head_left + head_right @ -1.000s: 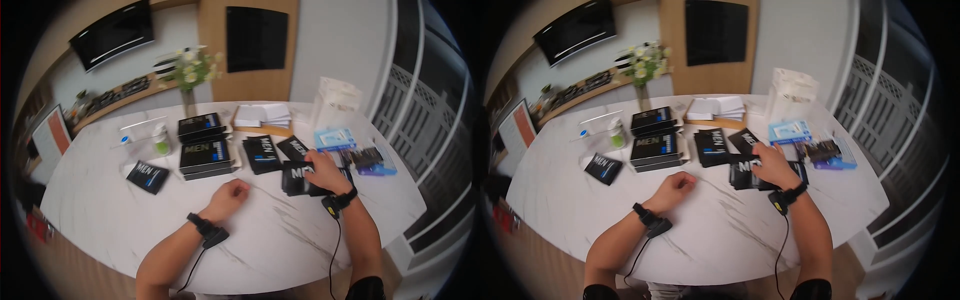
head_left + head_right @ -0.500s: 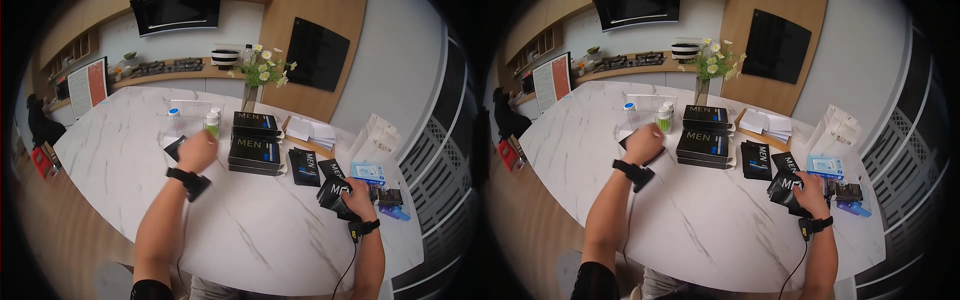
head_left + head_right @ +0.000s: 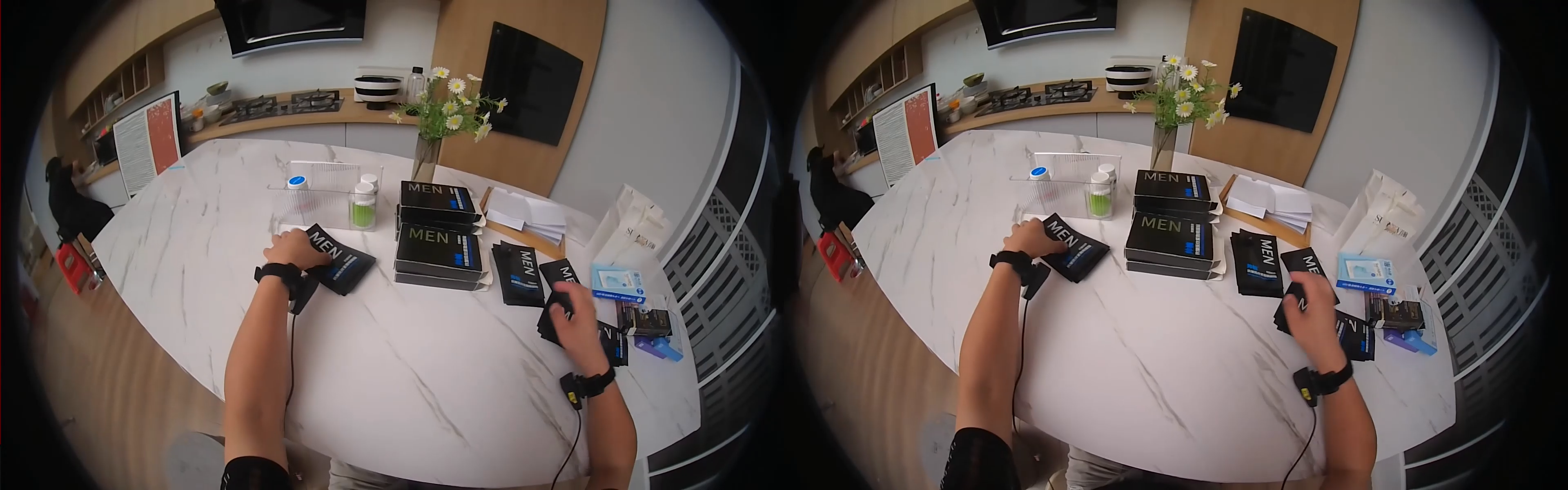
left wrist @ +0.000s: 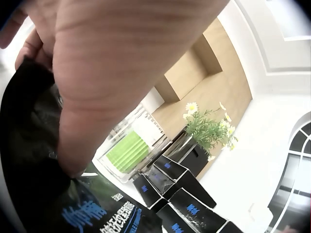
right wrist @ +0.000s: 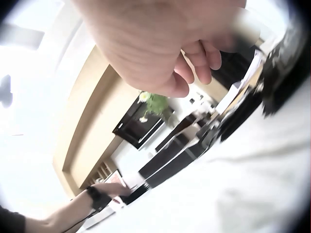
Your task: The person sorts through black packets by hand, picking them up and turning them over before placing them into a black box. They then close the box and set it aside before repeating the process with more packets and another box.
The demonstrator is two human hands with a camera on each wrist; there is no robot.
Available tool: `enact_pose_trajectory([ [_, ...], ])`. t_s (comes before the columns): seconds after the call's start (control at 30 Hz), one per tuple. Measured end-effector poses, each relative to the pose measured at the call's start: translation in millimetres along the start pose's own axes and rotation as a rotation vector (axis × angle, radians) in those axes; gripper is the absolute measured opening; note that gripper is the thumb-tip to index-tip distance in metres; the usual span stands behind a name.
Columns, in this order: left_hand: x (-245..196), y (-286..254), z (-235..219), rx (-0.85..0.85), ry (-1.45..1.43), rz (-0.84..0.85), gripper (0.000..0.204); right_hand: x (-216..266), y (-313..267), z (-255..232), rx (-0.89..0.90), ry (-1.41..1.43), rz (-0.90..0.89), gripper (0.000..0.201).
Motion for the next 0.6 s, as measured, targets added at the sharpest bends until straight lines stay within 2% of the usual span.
enact_pose_trajectory([
  [0.03, 0, 0, 2, 0.060, -0.021, -0.002, 0.087, 15, -4, 14, 0.044, 0.056, -0.009, 0.039],
  [0.1, 2, 0, 3, 0.032, -0.145, 0.038, 0.076, 55, -13, 40, 0.092, 0.112, -0.114, 0.036],
  [0.17, 14, 7, 14, 0.002, -0.288, 0.102, 0.071, 79, -21, 72, 0.204, 0.244, -0.088, 0.036],
  [0.2, 16, 10, 15, -0.083, -0.328, 0.184, 0.063, 95, -26, 87, 0.264, 0.330, -0.093, 0.035],
  [0.23, 6, -1, 11, -0.069, -0.399, 0.245, 0.051, 110, -31, 101, 0.322, 0.416, -0.102, 0.035],
  [0.3, -9, -30, 5, -0.060, -0.625, 0.340, 0.035, 130, -46, 132, 0.461, 0.483, -0.058, 0.047],
  [0.37, -23, -72, 3, 0.014, -1.088, 0.422, 0.032, 148, -57, 150, 0.496, 0.512, 0.020, 0.057],
  [0.4, -35, -100, -9, 0.043, -1.065, 0.434, 0.034, 154, -59, 157, 0.508, 0.533, 0.056, 0.063],
  [0.5, -76, -159, -23, 0.014, -1.126, 0.530, 0.032, 164, -56, 172, 0.537, 0.893, 0.133, 0.074],
  [0.53, -89, -170, -19, 0.000, -1.135, 0.542, 0.032, 168, -55, 173, 0.695, 1.220, 0.325, 0.083],
  [0.57, -104, -178, -14, -0.017, -1.150, 0.557, 0.032, 170, -53, 164, 0.733, 1.318, 0.448, 0.069],
  [0.6, -119, -183, -11, -0.082, -1.157, 0.573, 0.033, 166, -47, 156, 0.702, 1.347, 0.464, 0.060],
])
Point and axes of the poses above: each hand's wrist, its own y-axis towards the middle knuckle, its own z-axis out of the palm, x = y × z, the point moved 8 cm from there along y, towards the middle knuckle, and after that the axes turned 12 degrees about z, right-handed, at the moved point
